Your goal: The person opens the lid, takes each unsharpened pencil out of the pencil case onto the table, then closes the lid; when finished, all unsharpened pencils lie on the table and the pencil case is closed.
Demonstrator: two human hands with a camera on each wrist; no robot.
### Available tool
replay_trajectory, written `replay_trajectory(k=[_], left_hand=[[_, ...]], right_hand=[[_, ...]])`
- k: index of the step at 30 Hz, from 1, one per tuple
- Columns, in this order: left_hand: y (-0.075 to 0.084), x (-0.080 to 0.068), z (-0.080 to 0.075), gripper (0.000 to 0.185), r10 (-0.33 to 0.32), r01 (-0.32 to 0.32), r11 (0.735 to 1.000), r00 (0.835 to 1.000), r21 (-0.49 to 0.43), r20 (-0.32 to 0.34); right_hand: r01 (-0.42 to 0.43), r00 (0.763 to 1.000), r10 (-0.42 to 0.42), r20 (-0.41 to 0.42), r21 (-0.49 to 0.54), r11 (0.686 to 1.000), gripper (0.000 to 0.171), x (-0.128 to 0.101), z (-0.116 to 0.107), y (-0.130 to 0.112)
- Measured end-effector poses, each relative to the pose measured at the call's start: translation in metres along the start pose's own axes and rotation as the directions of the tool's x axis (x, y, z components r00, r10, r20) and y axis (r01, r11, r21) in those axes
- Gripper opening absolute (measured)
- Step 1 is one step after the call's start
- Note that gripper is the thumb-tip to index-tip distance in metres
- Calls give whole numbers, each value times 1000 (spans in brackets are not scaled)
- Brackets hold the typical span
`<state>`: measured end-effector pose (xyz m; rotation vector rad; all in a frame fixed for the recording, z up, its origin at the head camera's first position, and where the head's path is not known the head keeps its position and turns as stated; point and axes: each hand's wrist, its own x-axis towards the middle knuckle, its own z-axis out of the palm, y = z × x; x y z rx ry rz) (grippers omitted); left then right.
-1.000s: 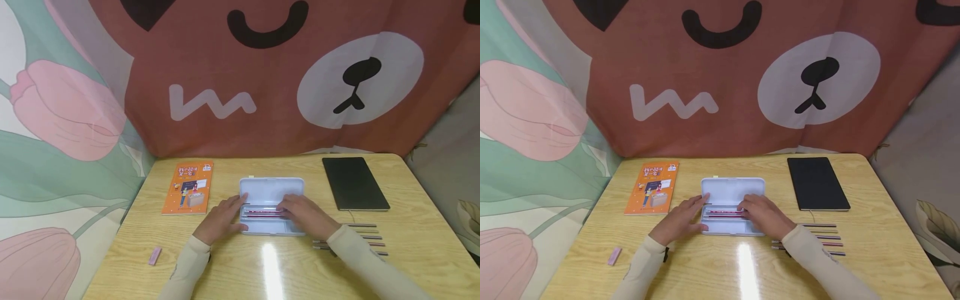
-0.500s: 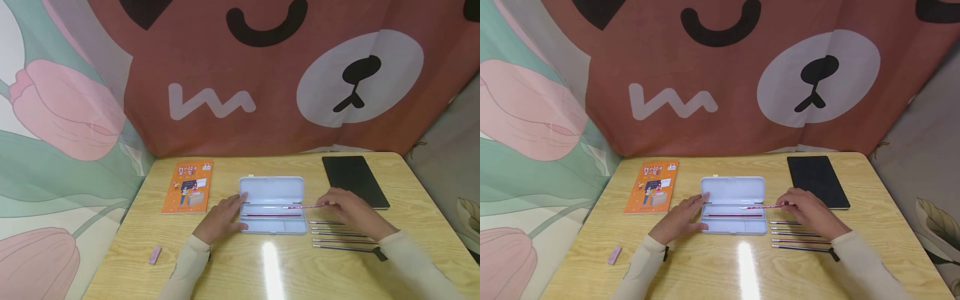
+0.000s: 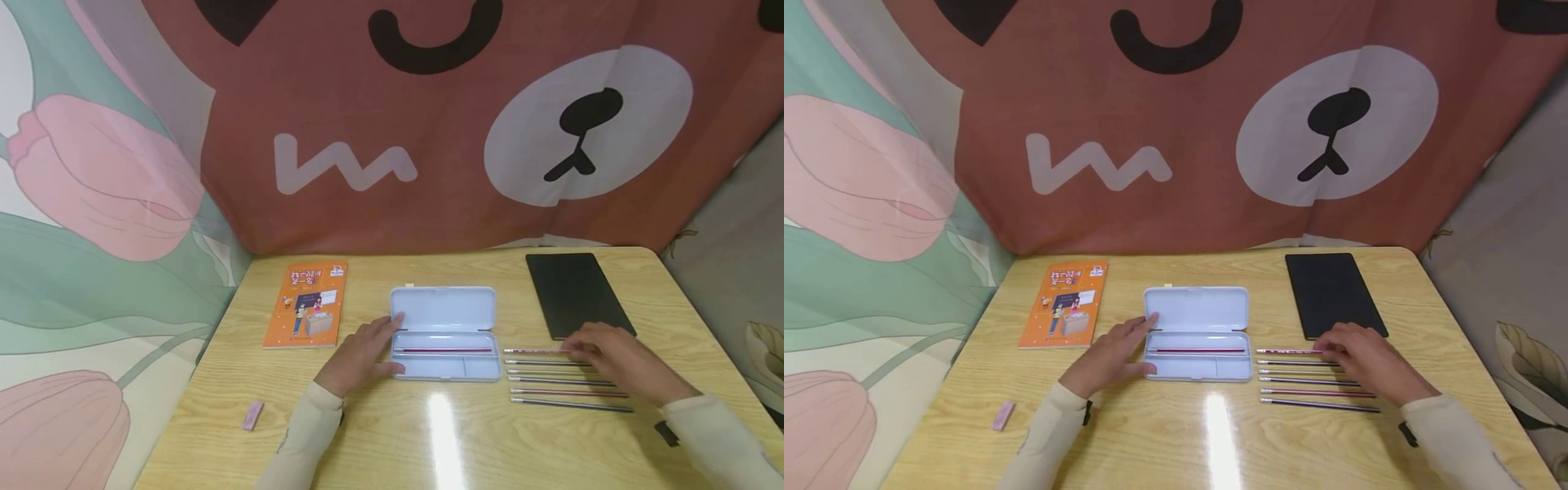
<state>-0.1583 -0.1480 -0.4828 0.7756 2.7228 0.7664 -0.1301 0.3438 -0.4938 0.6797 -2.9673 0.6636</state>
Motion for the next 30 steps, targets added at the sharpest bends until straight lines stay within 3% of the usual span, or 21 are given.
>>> replay_trajectory(k=[11, 18, 23, 26, 30], left_hand=[[0, -3, 0, 94, -2, 2, 1000, 1000, -4, -8], [-1, -3, 0, 94, 6, -6, 1000, 1000, 1, -8], [-1, -2, -1, 94, 14, -14, 1000, 1000, 12, -6], [0, -1, -2, 94, 16, -16, 1000, 1000, 15, -7], [0, -2, -2, 94, 7, -7, 1000, 1000, 2, -1]], right_hand=[[52, 999, -52, 12, -54, 997, 33, 1, 4, 6], [39, 999, -38, 10, -60, 997, 27, 10, 1, 1], [24, 1000, -23, 16, -60, 998, 16, 34, -1, -21], [5, 999, -5, 38, -3, 1000, 14, 51, 2, -42], [44, 997, -49, 61, 74, 996, 14, 74, 12, -70]])
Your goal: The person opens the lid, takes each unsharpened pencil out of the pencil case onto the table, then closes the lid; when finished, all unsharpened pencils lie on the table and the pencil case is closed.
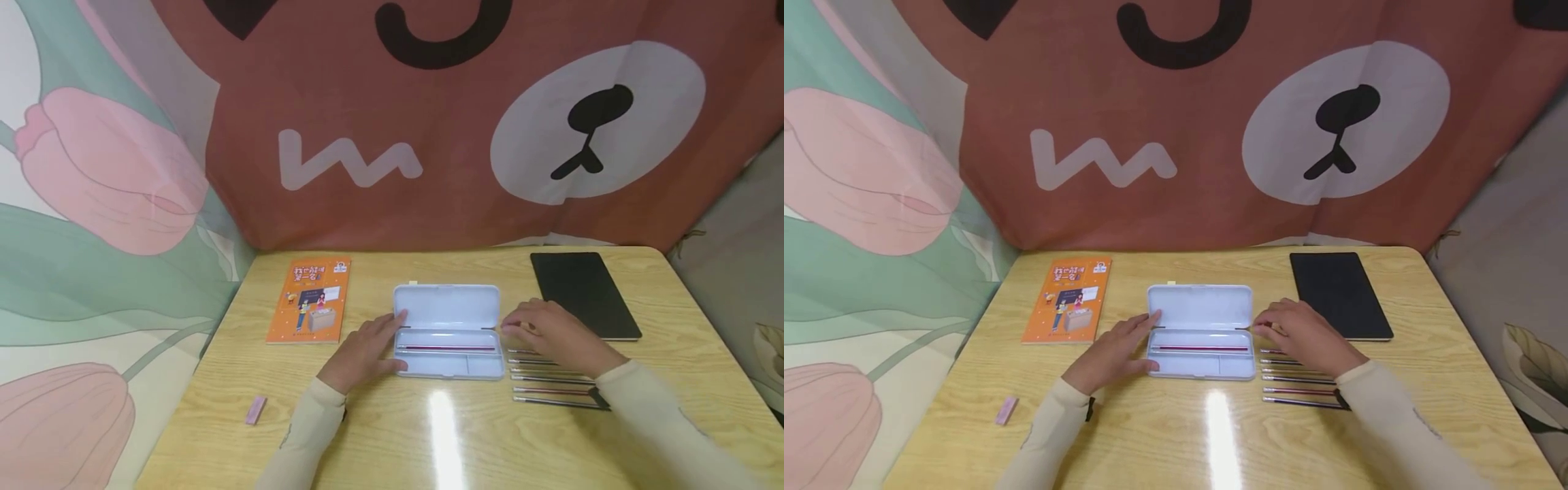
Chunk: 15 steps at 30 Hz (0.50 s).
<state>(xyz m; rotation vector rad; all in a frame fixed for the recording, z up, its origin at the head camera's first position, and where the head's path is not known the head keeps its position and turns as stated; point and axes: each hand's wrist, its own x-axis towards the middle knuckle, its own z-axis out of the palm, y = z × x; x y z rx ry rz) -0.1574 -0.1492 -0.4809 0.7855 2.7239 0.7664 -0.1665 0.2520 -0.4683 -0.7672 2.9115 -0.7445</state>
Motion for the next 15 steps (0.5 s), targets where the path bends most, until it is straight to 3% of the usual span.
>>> replay_trajectory(k=[4, 8, 15], left_hand=[[1, 0, 1, 95, 0, 0, 1000, 1000, -3, 4], [0, 1, 2, 96, -1, 1, 1000, 1000, 4, 7], [1, 1, 2, 94, 0, 0, 1000, 1000, 1, -6]], right_hand=[[97, 995, -97, 11, 14, 995, 12, 19, 13, -20], [193, 981, -192, 20, -37, 981, 12, 33, 28, -32], [355, 935, -356, -3, -60, 933, 12, 47, 56, -41]])
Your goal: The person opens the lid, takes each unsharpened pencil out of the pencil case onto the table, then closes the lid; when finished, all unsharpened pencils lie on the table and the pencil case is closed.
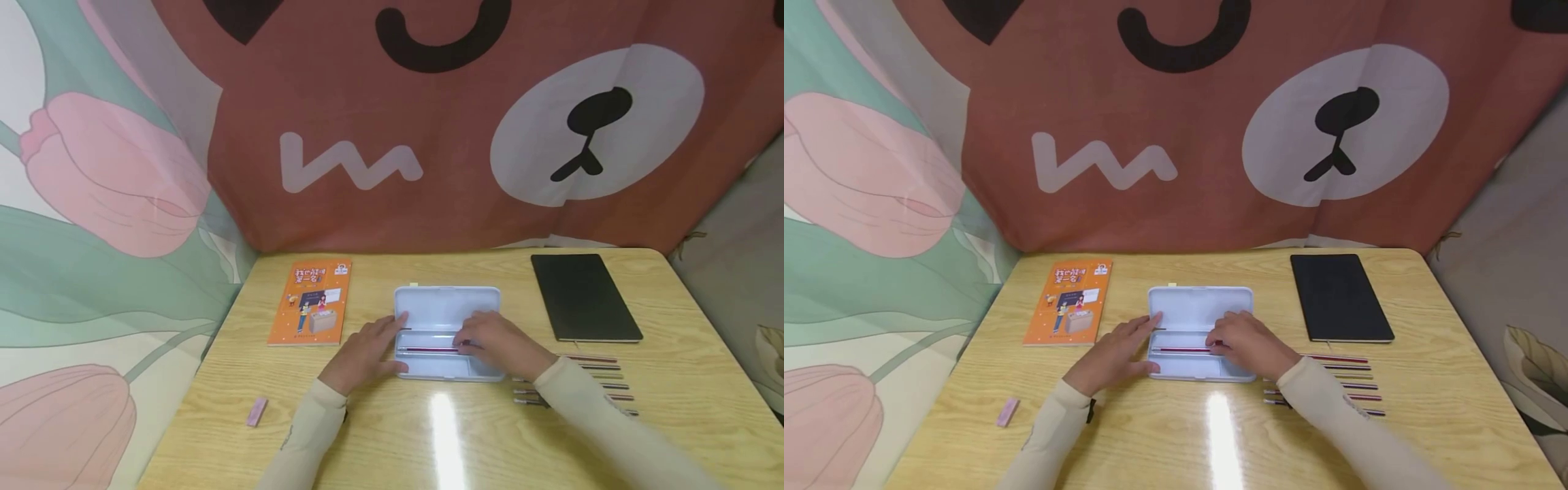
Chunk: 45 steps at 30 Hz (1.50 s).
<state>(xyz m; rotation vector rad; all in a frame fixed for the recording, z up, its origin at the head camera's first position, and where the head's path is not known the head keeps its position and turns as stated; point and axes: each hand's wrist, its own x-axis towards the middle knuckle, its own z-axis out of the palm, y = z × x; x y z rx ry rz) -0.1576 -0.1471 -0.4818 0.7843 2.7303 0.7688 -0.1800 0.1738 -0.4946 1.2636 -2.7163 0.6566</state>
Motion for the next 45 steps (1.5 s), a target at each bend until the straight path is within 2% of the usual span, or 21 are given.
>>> replay_trajectory(k=[6, 16, 19, 24, 26, 29, 33, 37, 41, 45], left_hand=[[0, 0, 0, 93, -1, 1, 1000, 1000, -6, 3], [-3, 0, 0, 92, 21, -21, 1000, 1000, 12, -8], [-3, 0, 0, 92, 17, -17, 1000, 1000, 14, -7], [-2, 0, -1, 93, 4, -4, 1000, 1000, 12, -3], [-2, 0, -1, 93, 1, -1, 1000, 1000, 13, -4], [-1, 0, 0, 93, -10, 10, 1000, 1000, 6, -1], [-2, -1, 2, 93, -8, 8, 1000, 1000, 0, -6], [-3, -1, 3, 93, 1, -1, 1000, 1000, 2, -13], [-3, -1, 3, 93, 5, -5, 1000, 1000, 8, -9], [-3, -1, 2, 93, 24, -24, 999, 1000, 22, -20]], right_hand=[[8, 1000, -8, 2, -31, 999, 12, 5, 11, -1], [17, 1000, -17, 5, -68, 998, 14, 9, 12, 1], [43, 999, -41, 15, -134, 990, 11, 10, 11, 1], [101, 995, -95, 36, -266, 959, 7, 12, 11, -2], [93, 996, -87, 37, -271, 958, 6, 11, 11, -3], [55, 998, -54, 10, -200, 978, 7, 8, 9, -3], [4, 999, -7, -33, -88, 996, 9, -1, 2, 0], [-25, 996, 19, -83, -65, 998, 13, -15, -13, 1], [-41, 987, 35, -158, -39, 998, 20, -44, -30, 3], [-101, 980, 97, -175, -12, 995, 24, -82, -40, 6]])
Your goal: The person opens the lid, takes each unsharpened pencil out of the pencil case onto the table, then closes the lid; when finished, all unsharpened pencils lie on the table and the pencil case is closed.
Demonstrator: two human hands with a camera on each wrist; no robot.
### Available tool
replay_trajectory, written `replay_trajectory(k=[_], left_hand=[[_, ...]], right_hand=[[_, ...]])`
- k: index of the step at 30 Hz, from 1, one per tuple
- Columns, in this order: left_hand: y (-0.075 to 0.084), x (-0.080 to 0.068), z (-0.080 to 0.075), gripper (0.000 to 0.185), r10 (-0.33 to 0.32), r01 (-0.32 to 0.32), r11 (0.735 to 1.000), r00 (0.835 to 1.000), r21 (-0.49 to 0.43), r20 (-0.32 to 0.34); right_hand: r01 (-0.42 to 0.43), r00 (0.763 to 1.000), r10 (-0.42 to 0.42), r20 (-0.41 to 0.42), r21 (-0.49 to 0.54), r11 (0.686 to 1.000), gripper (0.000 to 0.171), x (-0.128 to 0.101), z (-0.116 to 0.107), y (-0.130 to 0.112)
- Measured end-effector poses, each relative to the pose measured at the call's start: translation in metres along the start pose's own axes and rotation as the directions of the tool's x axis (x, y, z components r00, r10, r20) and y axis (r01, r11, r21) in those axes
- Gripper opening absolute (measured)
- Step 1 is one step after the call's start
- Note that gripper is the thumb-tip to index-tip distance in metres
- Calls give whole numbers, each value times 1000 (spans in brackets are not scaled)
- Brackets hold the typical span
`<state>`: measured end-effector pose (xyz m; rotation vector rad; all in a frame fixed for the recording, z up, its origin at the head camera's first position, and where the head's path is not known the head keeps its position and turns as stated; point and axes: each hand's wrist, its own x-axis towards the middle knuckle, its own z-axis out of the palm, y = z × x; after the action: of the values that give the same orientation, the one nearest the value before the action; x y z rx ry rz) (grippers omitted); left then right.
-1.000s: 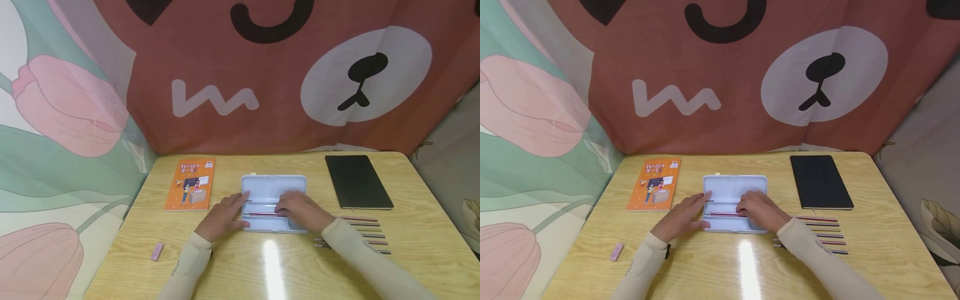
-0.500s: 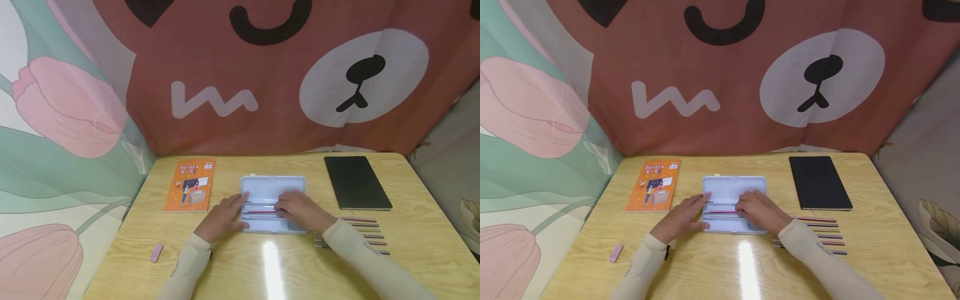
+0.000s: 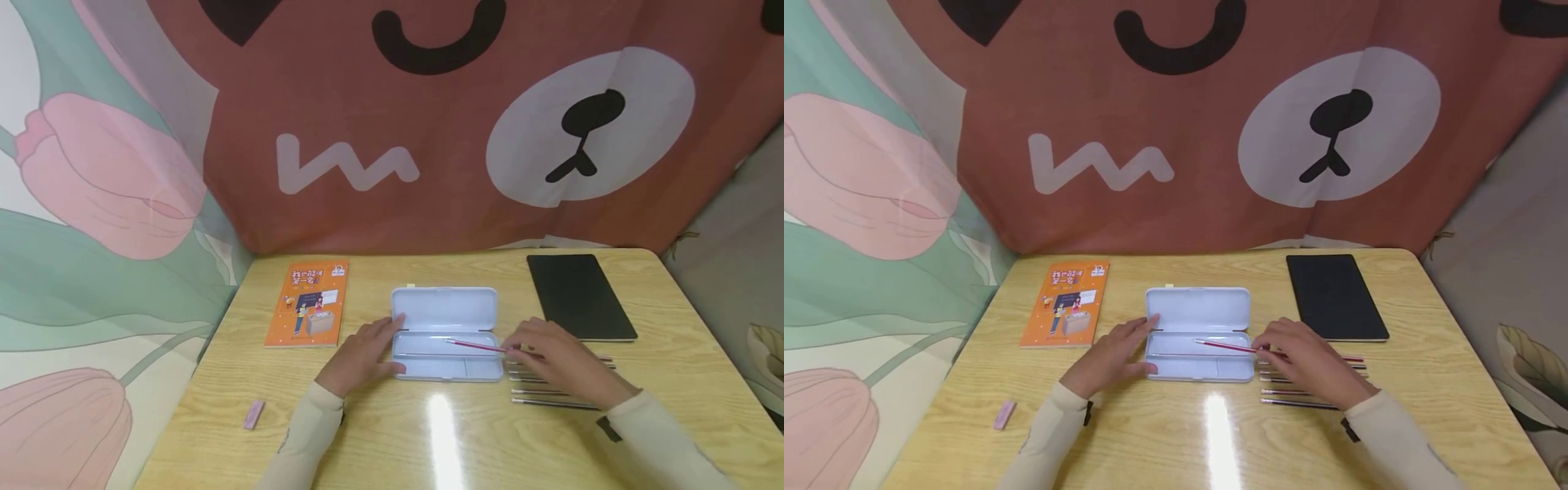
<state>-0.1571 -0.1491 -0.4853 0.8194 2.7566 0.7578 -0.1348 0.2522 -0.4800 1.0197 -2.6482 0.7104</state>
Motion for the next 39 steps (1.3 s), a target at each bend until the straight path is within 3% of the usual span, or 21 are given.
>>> replay_trajectory(k=[6, 12, 17, 22, 26, 30, 35, 39], left_hand=[[-2, 1, 0, 92, -2, 2, 1000, 1000, -4, 1], [-2, 1, 1, 92, -2, 2, 1000, 1000, -6, 2], [0, 0, -1, 91, 1, -1, 1000, 1000, -6, 0], [-1, 0, -2, 92, -15, 15, 1000, 1000, -8, 5], [-1, 0, -2, 92, -18, 18, 1000, 1000, -12, 12], [0, 0, -1, 92, -30, 30, 999, 999, -19, 21], [0, 1, -1, 91, -35, 36, 999, 999, -20, 19], [0, 1, 0, 91, -33, 34, 999, 999, -14, 22]], right_hand=[[-73, 997, 73, 1, -13, 997, 27, -51, -17, 9], [-41, 998, 41, -41, -21, 999, 51, -93, -23, 20], [12, 998, -14, -53, -41, 999, 50, -118, -20, 28], [38, 996, -40, -82, -33, 999, 7, -127, -13, 28], [9, 998, -13, -66, -63, 998, 5, -130, -9, 23], [-77, 997, 76, -14, -138, 987, 36, -132, -10, 16], [-131, 990, 137, 23, -170, 977, 41, -134, -10, 13], [-116, 993, 120, 18, -146, 982, 43, -135, -9, 15]])
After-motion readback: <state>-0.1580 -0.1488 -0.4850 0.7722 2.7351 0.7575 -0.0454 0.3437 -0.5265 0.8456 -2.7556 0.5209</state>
